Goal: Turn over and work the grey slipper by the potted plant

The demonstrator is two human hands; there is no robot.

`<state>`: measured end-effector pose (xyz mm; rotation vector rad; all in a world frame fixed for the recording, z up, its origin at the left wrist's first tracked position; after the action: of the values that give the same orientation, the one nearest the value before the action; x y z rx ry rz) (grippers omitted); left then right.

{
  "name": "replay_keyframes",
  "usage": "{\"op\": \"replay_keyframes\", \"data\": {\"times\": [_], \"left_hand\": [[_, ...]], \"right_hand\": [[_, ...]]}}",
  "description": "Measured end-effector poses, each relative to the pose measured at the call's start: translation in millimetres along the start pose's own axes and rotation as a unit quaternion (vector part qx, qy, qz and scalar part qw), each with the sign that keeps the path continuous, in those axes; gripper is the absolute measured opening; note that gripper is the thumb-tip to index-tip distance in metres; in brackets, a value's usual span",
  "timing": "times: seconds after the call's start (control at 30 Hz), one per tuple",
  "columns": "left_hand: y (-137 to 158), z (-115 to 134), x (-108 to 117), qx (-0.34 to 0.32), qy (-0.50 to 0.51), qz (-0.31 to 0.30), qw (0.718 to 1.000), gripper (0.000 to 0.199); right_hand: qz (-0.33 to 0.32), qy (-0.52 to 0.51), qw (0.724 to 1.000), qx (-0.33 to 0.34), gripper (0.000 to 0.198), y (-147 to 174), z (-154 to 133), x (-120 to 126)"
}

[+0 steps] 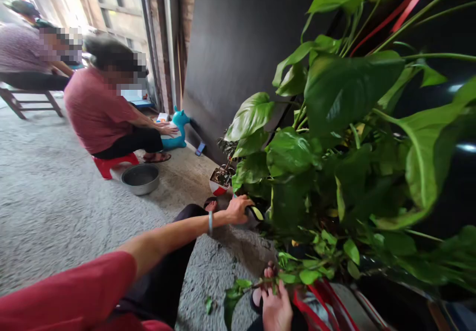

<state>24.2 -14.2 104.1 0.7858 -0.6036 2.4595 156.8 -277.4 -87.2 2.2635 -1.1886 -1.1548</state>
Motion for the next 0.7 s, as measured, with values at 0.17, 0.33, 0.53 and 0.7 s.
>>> {"op": "replay_keyframes", "data": {"times": [0.17,0.33,0.53,0.7], "left_hand": [[9.8,62.8,45.0,-0.137,0.03,0.074,0.987,0.057],[-31.0,65.4,45.7,-0.123,-0.005,0.096,0.988,0.058],[33.4,-48.3,-34.2,0.078,-0.019,-0.121,0.989,0.033],[90.4,-76.0,-18.1,0.234,0.187,-0.146,0.943,0.046]], "right_hand": [[0.02,-0.026,0.999,0.015,0.039,1.4,-4.7,1.6],[0.038,-0.033,0.999,0.009,0.044,7.1,-5.1,-8.1],[0.027,-0.029,0.999,0.016,0.044,15.1,-9.7,-9.0],[0.023,0.07,0.996,0.049,0.054,25.0,-17.1,-18.5]]}}
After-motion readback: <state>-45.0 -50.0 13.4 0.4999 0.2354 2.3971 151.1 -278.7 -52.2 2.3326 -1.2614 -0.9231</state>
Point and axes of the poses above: each hand's wrist, its own y-axis away from the middle knuckle, its own x-axis out of the back of the hand, z = x × y, the point moved 10 cm from there along -y, towards the middle knuckle, and after that the axes turned 3 degrees about z, right-handed, at the moved point
